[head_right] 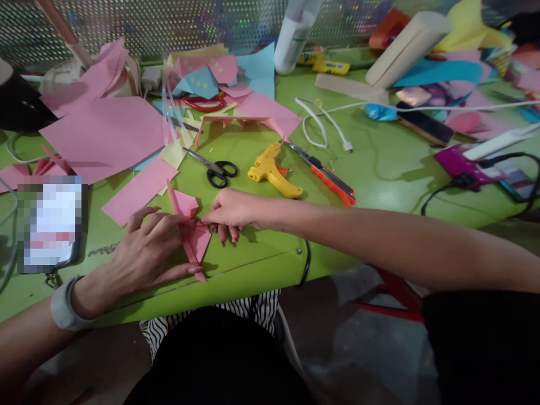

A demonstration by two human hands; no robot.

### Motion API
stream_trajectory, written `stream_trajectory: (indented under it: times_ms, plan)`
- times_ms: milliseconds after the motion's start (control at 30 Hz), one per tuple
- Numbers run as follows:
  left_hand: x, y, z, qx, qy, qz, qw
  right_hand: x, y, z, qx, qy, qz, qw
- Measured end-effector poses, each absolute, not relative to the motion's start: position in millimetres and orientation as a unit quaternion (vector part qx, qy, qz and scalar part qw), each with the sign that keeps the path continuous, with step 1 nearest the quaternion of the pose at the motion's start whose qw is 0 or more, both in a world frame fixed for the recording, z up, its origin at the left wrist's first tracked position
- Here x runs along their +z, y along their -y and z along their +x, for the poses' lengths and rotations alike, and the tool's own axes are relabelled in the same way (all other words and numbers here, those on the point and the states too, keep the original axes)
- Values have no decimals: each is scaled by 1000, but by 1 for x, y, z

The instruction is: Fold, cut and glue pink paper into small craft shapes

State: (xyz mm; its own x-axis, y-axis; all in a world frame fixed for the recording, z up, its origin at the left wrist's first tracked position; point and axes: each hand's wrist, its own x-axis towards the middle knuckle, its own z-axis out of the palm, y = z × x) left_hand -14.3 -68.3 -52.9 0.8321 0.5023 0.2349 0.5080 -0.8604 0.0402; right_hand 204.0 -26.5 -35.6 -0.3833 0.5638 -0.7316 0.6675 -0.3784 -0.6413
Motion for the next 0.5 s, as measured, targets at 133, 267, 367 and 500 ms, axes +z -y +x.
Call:
stream_trajectory:
  times_ms: [133, 267, 367, 500]
  plan:
    - [-51, 69, -13, -109, 265, -958, 26, -34, 26, 203, -615, -556, 558, 33]
    - [-50, 69, -13, -108, 263, -959, 17, -36, 25, 204, -618, -561, 551, 26]
    - [-51, 68, -13, -115, 271, -956, -1, -35, 24, 204, -614, -567, 549, 30]
    - [-51, 67, -13, -115, 279, -953, -10, -32, 22, 203, -611, -569, 549, 38]
